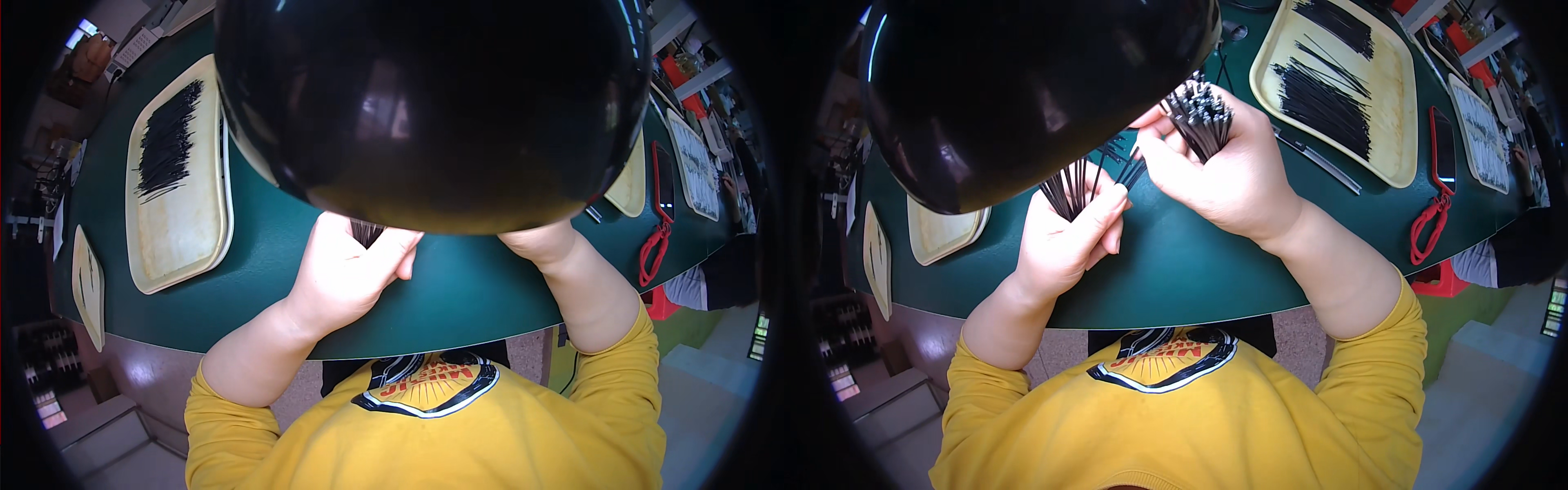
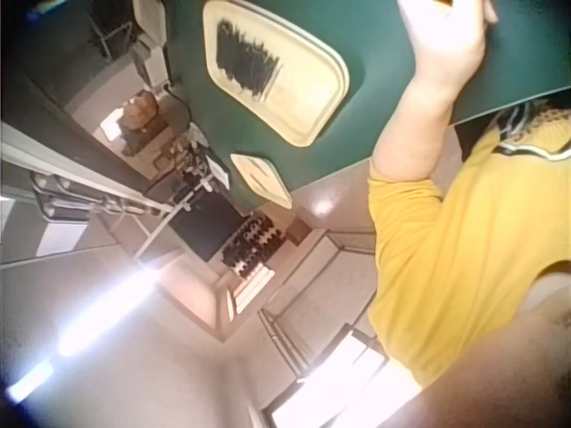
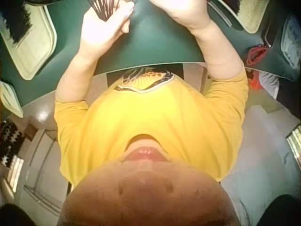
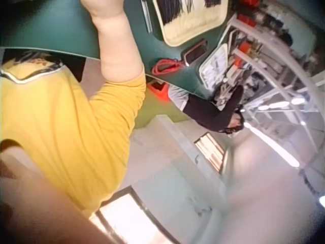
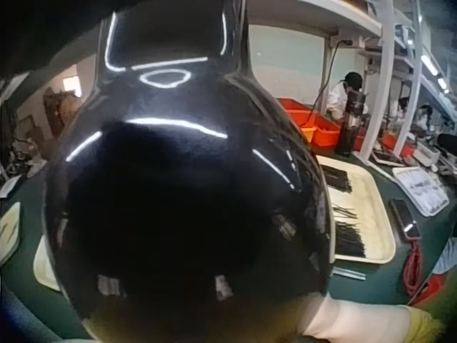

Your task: The recorder is picking up bundles of black bristles and inserting them into component bases at a factory workstation.

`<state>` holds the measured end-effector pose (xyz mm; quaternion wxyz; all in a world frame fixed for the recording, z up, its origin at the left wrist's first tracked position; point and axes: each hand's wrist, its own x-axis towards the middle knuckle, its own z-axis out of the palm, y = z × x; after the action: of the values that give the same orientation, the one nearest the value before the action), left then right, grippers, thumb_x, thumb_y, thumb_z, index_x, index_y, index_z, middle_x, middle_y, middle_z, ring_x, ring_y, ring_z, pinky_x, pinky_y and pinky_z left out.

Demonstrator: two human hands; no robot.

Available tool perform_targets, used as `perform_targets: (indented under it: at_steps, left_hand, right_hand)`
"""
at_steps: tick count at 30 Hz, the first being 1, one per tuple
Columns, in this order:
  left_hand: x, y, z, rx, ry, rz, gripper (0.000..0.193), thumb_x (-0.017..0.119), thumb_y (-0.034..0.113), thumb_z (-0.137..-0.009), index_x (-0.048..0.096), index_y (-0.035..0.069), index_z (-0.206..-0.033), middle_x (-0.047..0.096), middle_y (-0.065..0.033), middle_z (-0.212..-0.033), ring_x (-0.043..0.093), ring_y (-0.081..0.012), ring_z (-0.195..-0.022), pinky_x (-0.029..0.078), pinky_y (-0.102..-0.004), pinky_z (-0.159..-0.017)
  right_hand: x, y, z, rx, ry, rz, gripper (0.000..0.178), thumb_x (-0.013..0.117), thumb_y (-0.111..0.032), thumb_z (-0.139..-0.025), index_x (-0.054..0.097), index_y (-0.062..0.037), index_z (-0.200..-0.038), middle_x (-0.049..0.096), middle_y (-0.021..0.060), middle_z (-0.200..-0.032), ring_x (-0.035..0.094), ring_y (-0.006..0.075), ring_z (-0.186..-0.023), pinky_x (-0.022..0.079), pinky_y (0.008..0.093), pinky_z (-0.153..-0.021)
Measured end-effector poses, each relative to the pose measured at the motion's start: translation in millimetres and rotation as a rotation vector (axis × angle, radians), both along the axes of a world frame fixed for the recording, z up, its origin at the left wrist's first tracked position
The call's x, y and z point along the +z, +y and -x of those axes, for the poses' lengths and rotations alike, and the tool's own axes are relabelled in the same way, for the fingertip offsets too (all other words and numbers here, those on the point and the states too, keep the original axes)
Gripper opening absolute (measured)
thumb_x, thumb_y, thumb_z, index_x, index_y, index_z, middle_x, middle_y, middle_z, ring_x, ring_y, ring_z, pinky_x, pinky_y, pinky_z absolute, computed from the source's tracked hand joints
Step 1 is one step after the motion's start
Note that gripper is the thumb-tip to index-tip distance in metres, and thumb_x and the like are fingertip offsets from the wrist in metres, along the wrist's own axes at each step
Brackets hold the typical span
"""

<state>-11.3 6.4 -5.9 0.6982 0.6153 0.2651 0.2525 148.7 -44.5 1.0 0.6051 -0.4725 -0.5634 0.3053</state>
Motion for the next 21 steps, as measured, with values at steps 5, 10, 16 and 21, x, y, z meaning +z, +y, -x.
perform_targets:
  at_steps: [5,10,16,21]
  left_hand:
    - [2.5,1.0,1.2,-0.013,-0.04,0.082,0.012,0.045,0.011,-0.082,0.046,0.002,-0.074,0.045,-0.0017,-0.046,0.03,-0.0033,-0.031,0.023,-0.0147,-0.032]
    - [3.0,4.4,6.1,-0.084,-0.114,0.257,0.014,0.041,0.013,-0.083,0.045,0.002,-0.075,0.045,-0.0038,-0.047,0.029,-0.0044,-0.029,0.024,-0.015,-0.032]
    - [1.6,5.9,5.4,-0.143,-0.246,0.532,0.017,0.033,0.017,-0.087,0.043,0.004,-0.081,0.039,-0.0019,-0.044,0.028,-0.0051,-0.028,0.024,-0.0155,-0.031]
    - [0.1,2.7,-1.1,-0.169,-0.179,0.626,0.017,0.035,0.018,-0.086,0.042,0.004,-0.081,0.041,-0.0025,-0.047,0.028,-0.0051,-0.029,0.024,-0.0158,-0.03]
  right_hand:
    - [0.0,2.4,2.8,-0.041,-0.006,-0.079,0.01,0.055,-0.004,-0.072,0.053,0.0018,-0.079,0.055,0.0029,-0.066,0.052,0.0058,-0.061,0.042,0.017,-0.059]
    - [-0.3,3.3,0.9,0.074,0.025,0.026,0.008,0.052,-0.005,-0.075,0.054,0.0018,-0.079,0.055,0.0046,-0.065,0.049,0.0056,-0.052,0.039,0.016,-0.051]
    - [5.1,0.4,3.0,0.321,0.533,0.229,0.008,0.052,-0.007,-0.075,0.055,0.0006,-0.078,0.054,0.0025,-0.063,0.042,0.0023,-0.046,0.03,0.0139,-0.042]
    - [-2.2,3.4,2.7,0.271,0.179,0.011,0.007,0.055,-0.008,-0.075,0.056,-0.0011,-0.077,0.055,0.0007,-0.064,0.044,0.0023,-0.051,0.033,0.0149,-0.046]
